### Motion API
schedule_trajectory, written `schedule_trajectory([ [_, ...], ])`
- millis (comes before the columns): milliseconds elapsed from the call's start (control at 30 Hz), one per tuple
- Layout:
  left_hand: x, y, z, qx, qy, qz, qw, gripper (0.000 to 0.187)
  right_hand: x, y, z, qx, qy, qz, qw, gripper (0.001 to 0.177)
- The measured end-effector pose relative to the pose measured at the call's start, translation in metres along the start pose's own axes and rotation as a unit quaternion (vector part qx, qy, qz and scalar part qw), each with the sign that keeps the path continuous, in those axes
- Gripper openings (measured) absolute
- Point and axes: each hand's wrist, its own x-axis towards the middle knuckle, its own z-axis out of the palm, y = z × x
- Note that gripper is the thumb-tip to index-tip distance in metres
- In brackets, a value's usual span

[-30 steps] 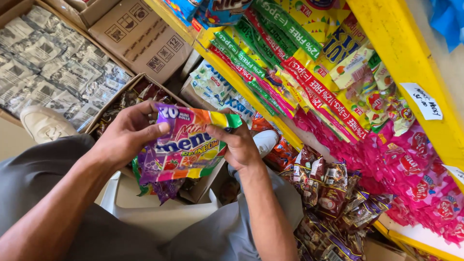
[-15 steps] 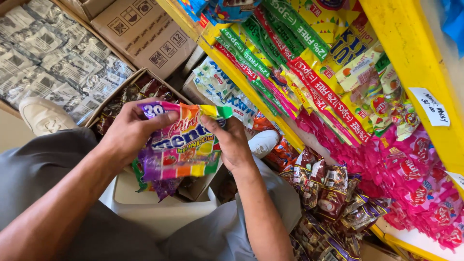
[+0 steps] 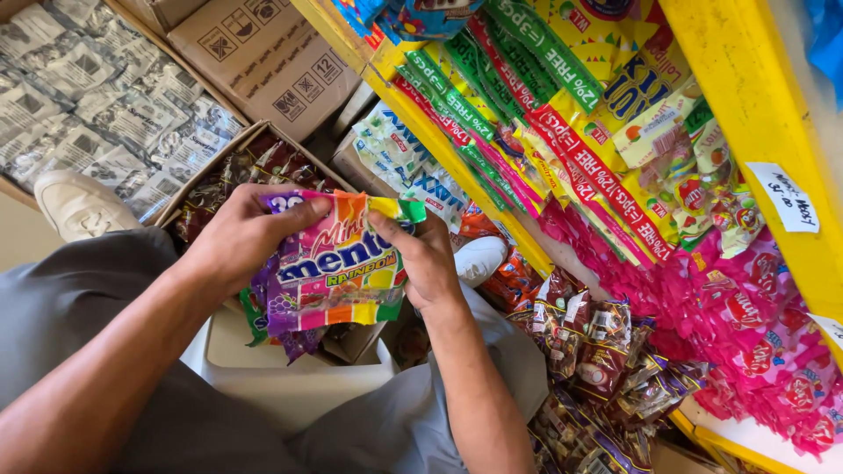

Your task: The recorder is restocking candy and snack bags onto the lower shelves of a store aisle from boxes on the floor.

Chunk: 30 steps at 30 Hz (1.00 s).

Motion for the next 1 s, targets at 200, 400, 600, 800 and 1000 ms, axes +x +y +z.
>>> schedule_trajectory([
  [200,0.007,-0.014,-0.005,0.025,-0.033,0.058,0.997,0.032,-0.002,-0.024,0.021,-0.023,0.028,0.01,0.999,0.026],
  [400,0.012,-0.015,-0.005,-0.074,-0.013,0.038,0.996,0.029,0.001,-0.004,0.004,0.038,0.022,0.028,0.999,0.034],
  [600,0.014,-0.014,-0.011,-0.207,-0.041,0.035,0.977,0.028,-0.003,-0.008,0.007,-0.011,-0.081,0.03,0.996,0.056],
  [800,0.02,-0.029,-0.017,-0.261,-0.188,0.057,0.945,0.027,0.0,-0.026,0.002,0.112,-0.042,0.07,0.99,0.053],
  [1000,0.022,-0.023,-0.007,-0.206,-0.121,0.097,0.966,0.022,0.002,-0.022,0.005,0.072,0.01,0.054,0.996,0.045],
])
